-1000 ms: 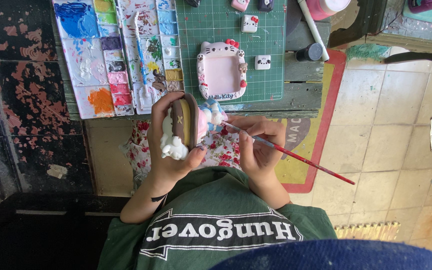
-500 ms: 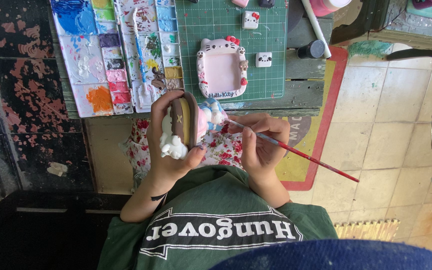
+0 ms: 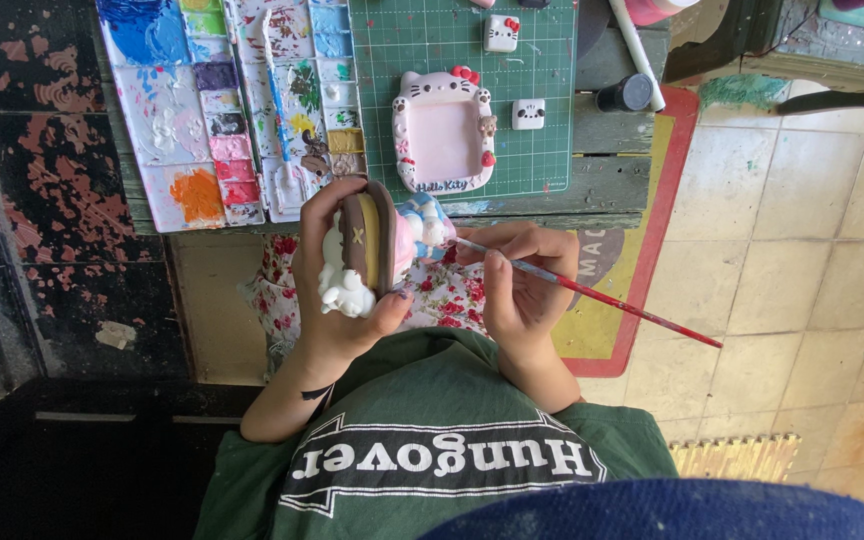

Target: The person holds a small Sanrio-style plaster figurine in one hand and paints its details with a brush, dipping the brush into a watercolor palette between strokes. They rotate the figurine to reach different sides, then set it down and handle small painted tiles on the table.

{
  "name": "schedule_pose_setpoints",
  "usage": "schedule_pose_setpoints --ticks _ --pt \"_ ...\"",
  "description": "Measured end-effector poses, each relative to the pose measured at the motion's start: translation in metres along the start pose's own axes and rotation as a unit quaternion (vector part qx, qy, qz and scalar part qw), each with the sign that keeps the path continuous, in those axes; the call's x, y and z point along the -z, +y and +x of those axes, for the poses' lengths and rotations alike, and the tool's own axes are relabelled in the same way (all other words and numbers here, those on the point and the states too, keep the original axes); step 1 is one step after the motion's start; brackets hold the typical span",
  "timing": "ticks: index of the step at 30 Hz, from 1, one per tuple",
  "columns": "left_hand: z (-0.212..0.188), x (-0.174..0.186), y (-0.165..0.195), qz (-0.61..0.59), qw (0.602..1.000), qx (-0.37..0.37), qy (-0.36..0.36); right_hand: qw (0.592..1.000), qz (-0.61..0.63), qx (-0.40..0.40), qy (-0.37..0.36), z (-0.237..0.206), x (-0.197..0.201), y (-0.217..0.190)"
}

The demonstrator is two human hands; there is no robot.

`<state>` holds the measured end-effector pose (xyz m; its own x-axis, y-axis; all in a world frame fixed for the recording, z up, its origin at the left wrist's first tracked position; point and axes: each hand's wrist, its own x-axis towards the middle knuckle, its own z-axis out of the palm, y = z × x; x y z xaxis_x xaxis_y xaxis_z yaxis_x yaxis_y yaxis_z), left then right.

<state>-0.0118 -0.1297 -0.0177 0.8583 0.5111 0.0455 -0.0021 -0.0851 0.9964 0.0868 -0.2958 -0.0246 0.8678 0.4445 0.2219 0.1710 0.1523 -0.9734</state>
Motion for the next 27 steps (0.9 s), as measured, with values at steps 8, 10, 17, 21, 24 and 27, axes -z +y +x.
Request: schedule_pose_setpoints --ticks 8,10,17,21,24,27 --pt "0.0002 -0.0006 -0.0008 -0.027 1.0 0.009 0.0 0.999 0.046 0.005 0.01 0.0005 -0.0003 0.0001" --pt "0.0001 -0.0001 -0.0017 -0.031 0.999 0.008 0.002 0.999 0.035 0.025 -0.004 0.0 -0.0008 0.0007" --pt "-0.0013 0.0008 -0.0013 -0.039 0.999 0.008 0.002 0.999 -0.009 0.041 -0.023 -0.0028 0.0006 0.0033" --pt "-0.0011 0.0024 -0.0017 -0.023 1.0 0.016 0.002 0.997 -0.036 0.064 -0.038 -0.0033 0.0013 0.0053" --pt "-0.0008 0.0022 -0.0021 -0.02 1.0 0.008 0.003 0.997 -0.028 0.061 -0.038 -0.0042 0.0017 0.0052" --pt "-0.0013 0.0021 -0.0017 -0.023 1.0 0.006 0.004 0.997 -0.029 0.062 -0.026 -0.0045 0.0017 0.0054"
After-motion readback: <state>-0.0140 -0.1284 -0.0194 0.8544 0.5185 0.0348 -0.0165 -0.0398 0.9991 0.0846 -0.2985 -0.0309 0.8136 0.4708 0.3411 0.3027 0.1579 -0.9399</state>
